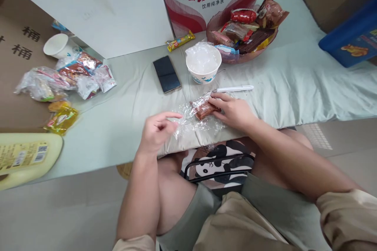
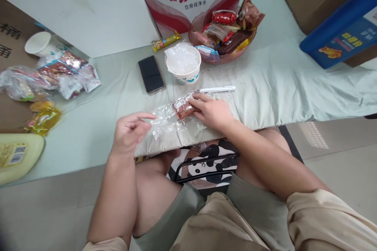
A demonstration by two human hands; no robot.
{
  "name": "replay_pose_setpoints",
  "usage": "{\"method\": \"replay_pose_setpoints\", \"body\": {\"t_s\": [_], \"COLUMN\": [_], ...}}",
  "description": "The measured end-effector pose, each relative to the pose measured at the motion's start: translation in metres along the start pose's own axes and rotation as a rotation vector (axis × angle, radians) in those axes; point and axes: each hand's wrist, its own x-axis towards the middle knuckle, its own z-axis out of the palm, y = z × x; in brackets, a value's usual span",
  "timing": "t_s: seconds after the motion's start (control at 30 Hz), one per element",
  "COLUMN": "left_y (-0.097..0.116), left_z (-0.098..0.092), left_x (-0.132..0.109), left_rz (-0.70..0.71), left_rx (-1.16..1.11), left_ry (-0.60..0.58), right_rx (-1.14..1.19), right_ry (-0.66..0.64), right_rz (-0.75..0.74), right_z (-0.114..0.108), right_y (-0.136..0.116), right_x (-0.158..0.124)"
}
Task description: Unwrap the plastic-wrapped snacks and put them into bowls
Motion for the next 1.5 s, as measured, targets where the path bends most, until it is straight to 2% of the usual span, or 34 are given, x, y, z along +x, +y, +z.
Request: {"method": "replay_pose_setpoints", "body": {"t_s": [0.03,0.07,0.1,0.13,0.2,0.27,0.37,0.47,0.6,0.77,0.87,0.93,0.97,1.03,1.1,1.17,1.23,1.3,1.33,1.4,1.43,1.5], "left_y": [-0.004,-0.008,-0.011,-0.014,-0.018,-0.021,-0.024,-0.026,-0.026,-0.023,-0.023,-0.024,-0.024,-0.026,-0.028,-0.029,-0.029,-0.029,-0.029,-0.028,-0.028,-0.030], "left_z": [0.000,0.001,0.003,0.005,0.009,0.012,0.013,0.013,0.013,0.017,0.018,0.018,0.017,0.015,0.011,0.007,0.006,0.008,0.011,0.017,0.020,0.021], "left_x": [0.004,0.009,0.013,0.018,0.025,0.030,0.034,0.038,0.042,0.044,0.044,0.045,0.046,0.048,0.050,0.051,0.048,0.042,0.038,0.030,0.027,0.025], "left_rz": [0.095,0.166,0.209,0.221,0.164,0.066,-0.027,-0.043,-0.052,-0.036,-0.023,-0.025,-0.027,-0.034,-0.062,-0.066,0.032,0.252,0.370,0.503,0.495,0.361], "left_rx": [0.011,0.070,0.147,0.228,0.333,0.331,0.238,0.213,0.248,0.248,0.259,0.257,0.259,0.289,0.380,0.507,0.644,0.737,0.761,0.778,0.790,0.839], "left_ry": [0.222,0.361,0.412,0.381,0.211,0.151,0.260,0.327,0.313,0.274,0.265,0.262,0.262,0.268,0.283,0.348,0.490,0.576,0.532,0.292,0.152,-0.064], "right_rx": [-0.011,-0.013,-0.006,0.007,0.041,0.094,0.178,0.248,0.609,1.068,1.133,1.044,0.962,0.739,0.503,0.319,0.200,0.124,0.093,0.038,0.013,-0.023], "right_ry": [0.006,0.015,0.027,0.043,0.091,0.170,0.359,0.504,0.497,0.724,0.888,0.923,0.882,0.705,0.459,0.218,0.057,-0.006,-0.017,-0.026,-0.029,-0.043], "right_rz": [-0.011,-0.033,-0.063,-0.091,-0.126,-0.139,-0.142,-0.077,0.169,0.386,0.482,0.409,0.332,0.115,-0.120,-0.305,-0.384,-0.386,-0.372,-0.330,-0.305,-0.249], "right_z": [0.001,0.002,0.002,0.003,0.004,0.004,0.001,-0.008,-0.029,-0.059,-0.059,-0.048,-0.040,-0.025,-0.011,-0.002,0.005,0.009,0.010,0.011,0.011,0.010], "right_y": [0.000,0.000,0.000,0.001,0.003,0.006,0.009,0.011,0.021,0.045,0.046,0.038,0.033,0.022,0.014,0.010,0.009,0.010,0.010,0.010,0.011,0.014], "right_x": [0.001,0.001,0.001,0.001,0.001,0.001,0.000,-0.002,0.006,0.043,0.048,0.037,0.029,0.014,0.004,0.001,0.003,0.007,0.008,0.009,0.009,0.008]}}
